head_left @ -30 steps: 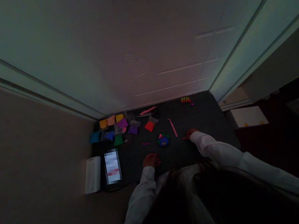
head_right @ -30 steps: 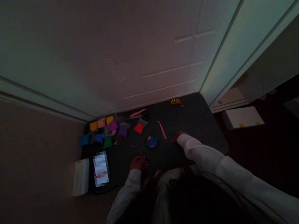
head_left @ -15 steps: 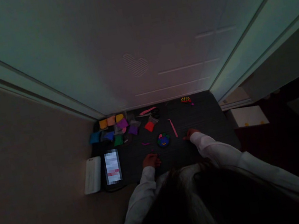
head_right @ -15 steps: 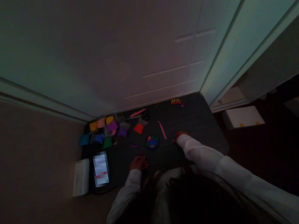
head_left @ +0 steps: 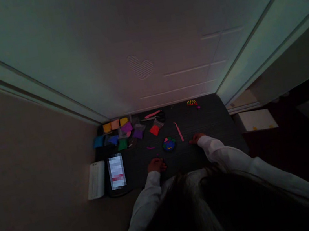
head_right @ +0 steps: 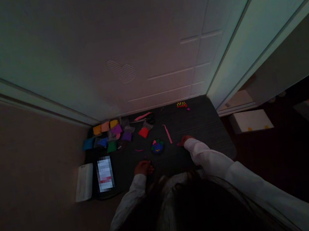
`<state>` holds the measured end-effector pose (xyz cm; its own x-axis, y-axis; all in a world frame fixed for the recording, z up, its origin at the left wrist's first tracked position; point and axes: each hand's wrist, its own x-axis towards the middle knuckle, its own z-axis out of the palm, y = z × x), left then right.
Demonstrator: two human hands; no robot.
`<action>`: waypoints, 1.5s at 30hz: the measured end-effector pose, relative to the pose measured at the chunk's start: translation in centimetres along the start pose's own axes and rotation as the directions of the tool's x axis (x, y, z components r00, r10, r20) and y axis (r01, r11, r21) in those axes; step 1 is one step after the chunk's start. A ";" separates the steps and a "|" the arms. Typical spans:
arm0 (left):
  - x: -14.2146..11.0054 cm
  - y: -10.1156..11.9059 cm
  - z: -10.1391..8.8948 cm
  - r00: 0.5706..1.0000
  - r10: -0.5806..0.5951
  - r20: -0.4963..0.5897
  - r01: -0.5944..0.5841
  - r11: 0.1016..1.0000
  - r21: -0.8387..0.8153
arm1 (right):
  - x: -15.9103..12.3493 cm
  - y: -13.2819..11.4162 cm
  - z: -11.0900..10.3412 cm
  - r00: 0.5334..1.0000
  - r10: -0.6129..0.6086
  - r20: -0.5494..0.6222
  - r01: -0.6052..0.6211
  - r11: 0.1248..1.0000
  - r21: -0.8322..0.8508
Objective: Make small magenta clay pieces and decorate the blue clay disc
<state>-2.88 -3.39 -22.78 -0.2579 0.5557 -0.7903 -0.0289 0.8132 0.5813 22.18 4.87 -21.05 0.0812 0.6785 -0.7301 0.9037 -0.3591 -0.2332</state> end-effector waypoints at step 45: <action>-1.8 1.4 0.3 0.998 -0.005 -0.060 0.008 0.999 0.040 | 0.6 0.4 0.9 0.997 0.011 -0.081 -0.009 1.000 0.023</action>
<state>-2.15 -3.23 -20.60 -0.3156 0.5401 -0.7802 0.0073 0.8236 0.5671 22.21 4.55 -22.14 0.1244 0.7241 -0.6784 0.8931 -0.3795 -0.2414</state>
